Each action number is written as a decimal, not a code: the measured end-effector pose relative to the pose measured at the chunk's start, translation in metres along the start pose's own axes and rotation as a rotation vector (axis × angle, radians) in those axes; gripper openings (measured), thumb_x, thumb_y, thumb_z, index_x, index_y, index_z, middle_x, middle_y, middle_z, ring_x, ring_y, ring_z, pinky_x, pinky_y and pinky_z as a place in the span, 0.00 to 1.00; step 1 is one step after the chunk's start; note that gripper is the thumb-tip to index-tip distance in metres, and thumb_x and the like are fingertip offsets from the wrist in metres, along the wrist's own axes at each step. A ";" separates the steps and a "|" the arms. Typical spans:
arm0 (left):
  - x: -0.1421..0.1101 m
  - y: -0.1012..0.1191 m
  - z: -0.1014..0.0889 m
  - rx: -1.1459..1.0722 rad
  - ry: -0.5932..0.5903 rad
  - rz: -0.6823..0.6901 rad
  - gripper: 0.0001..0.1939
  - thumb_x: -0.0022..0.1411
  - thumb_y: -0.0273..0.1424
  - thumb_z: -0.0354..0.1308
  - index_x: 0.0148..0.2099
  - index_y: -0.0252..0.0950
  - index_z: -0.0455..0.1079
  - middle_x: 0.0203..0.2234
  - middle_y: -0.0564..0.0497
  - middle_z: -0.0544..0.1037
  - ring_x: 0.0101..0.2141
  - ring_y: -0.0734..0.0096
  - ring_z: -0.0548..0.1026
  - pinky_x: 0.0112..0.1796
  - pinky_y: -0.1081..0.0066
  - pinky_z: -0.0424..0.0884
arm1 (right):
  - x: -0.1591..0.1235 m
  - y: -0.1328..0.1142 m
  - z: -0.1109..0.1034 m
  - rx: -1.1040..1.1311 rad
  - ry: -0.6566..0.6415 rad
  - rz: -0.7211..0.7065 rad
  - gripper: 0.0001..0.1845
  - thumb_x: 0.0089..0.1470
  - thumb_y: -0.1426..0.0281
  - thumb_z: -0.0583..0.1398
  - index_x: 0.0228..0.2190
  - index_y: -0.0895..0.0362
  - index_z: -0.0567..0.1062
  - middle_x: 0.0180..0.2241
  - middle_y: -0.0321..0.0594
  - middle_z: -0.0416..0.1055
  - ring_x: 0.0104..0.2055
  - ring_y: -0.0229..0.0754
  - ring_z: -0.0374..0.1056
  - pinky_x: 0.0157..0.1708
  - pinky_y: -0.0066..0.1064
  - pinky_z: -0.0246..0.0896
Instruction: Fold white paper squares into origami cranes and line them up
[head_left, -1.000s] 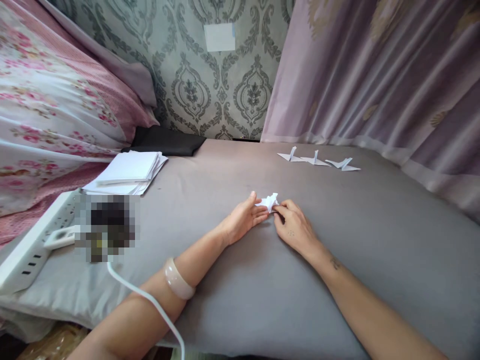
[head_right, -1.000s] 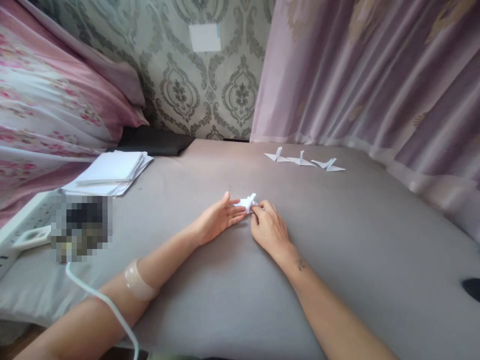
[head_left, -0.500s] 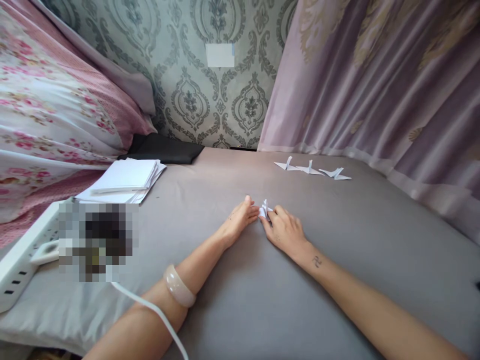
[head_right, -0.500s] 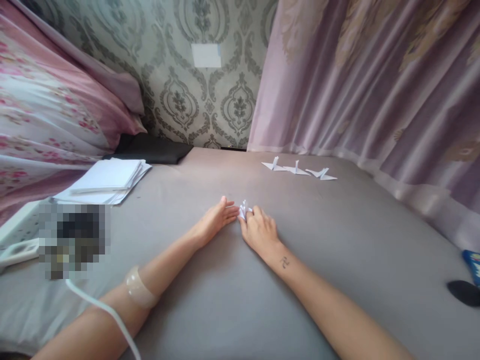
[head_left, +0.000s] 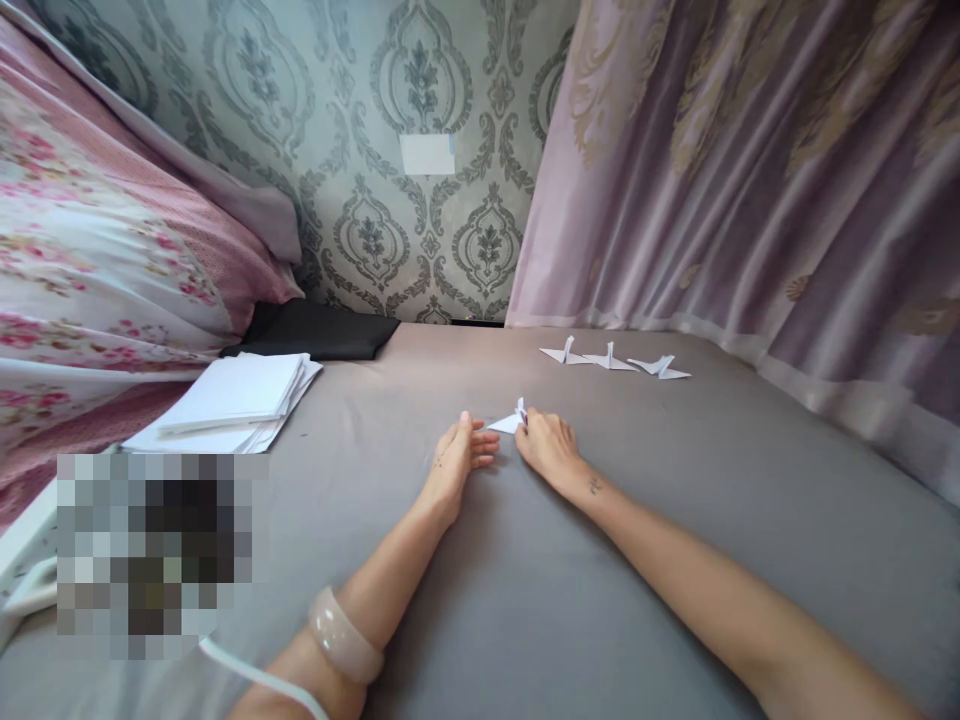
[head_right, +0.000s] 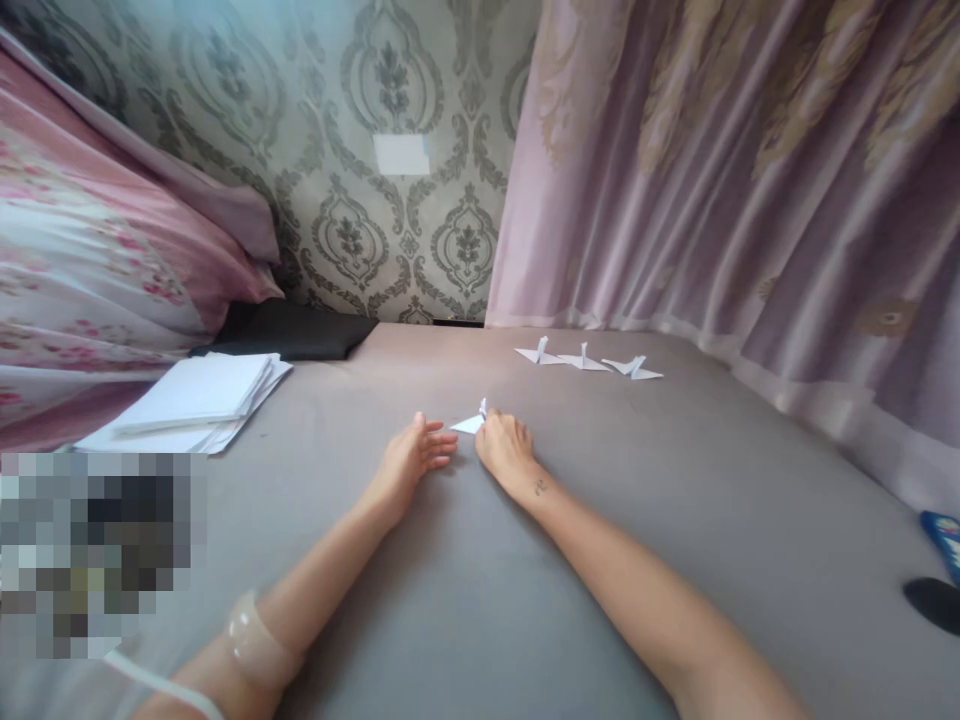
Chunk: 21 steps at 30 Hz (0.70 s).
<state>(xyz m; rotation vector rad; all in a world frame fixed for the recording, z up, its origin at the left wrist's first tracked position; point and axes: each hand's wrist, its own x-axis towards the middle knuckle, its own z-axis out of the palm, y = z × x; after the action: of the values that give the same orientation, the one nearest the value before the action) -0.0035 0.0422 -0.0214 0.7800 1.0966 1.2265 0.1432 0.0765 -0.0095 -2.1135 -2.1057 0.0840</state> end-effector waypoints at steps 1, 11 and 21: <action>0.002 0.001 -0.001 -0.009 0.014 -0.004 0.28 0.63 0.50 0.51 0.48 0.29 0.68 0.37 0.38 0.79 0.36 0.63 0.78 0.38 0.67 0.72 | 0.015 -0.001 0.000 0.008 0.003 0.026 0.16 0.61 0.69 0.50 0.44 0.59 0.75 0.40 0.53 0.76 0.44 0.50 0.73 0.41 0.34 0.61; 0.012 -0.002 -0.003 -0.052 0.000 -0.027 0.29 0.61 0.52 0.53 0.44 0.28 0.68 0.29 0.43 0.78 0.28 0.70 0.75 0.30 0.73 0.69 | 0.142 -0.003 0.000 0.074 0.028 0.259 0.19 0.60 0.62 0.58 0.49 0.59 0.70 0.50 0.48 0.69 0.47 0.44 0.68 0.46 0.42 0.67; 0.015 -0.003 -0.001 -0.029 -0.004 -0.053 0.29 0.58 0.53 0.55 0.44 0.29 0.68 0.27 0.46 0.77 0.27 0.72 0.74 0.28 0.74 0.68 | 0.173 -0.009 0.014 0.108 -0.004 0.285 0.19 0.60 0.62 0.58 0.50 0.58 0.69 0.51 0.46 0.68 0.47 0.44 0.68 0.46 0.43 0.67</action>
<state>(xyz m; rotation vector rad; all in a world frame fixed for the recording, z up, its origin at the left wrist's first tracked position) -0.0037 0.0557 -0.0282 0.7265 1.0870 1.1932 0.1342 0.2497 -0.0099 -2.3309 -1.7450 0.2302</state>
